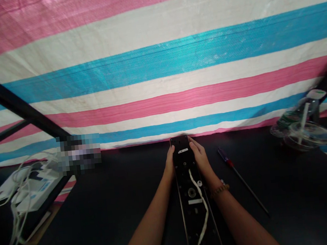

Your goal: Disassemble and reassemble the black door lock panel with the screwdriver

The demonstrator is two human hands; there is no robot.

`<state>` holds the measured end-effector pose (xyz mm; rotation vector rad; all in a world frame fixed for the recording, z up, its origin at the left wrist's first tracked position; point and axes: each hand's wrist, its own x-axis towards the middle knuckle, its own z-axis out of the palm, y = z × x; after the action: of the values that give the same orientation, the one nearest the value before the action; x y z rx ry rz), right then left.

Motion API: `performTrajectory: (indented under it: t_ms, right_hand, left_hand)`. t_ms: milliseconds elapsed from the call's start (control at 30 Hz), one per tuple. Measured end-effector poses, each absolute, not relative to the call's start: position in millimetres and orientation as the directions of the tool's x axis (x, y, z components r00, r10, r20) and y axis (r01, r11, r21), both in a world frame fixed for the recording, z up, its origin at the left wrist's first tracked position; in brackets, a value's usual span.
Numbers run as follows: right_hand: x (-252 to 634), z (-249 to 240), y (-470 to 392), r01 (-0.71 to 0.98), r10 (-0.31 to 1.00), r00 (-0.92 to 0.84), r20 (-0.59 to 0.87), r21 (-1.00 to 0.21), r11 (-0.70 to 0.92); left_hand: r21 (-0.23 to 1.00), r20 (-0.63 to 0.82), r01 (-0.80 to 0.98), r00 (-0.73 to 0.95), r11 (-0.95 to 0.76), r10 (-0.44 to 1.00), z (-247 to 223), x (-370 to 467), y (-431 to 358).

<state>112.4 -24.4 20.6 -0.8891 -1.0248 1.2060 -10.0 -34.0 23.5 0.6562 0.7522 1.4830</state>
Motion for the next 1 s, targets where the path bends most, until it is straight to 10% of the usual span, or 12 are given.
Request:
performTrajectory:
  t_ms: [733, 1000]
  right_hand:
    - [110, 26, -28, -0.271, 0.989, 0.034, 0.145, -0.951, 0.148]
    - [112, 15, -19, -0.239, 0.991, 0.111, 0.077, -0.966, 0.101]
  left_hand:
    - [0.856, 0.006, -0.516, -0.026, -0.019, 1.0, 22, -11, -42]
    - [0.909, 0.016, -0.399, -0.254, -0.12, 0.967, 16, -14, -28]
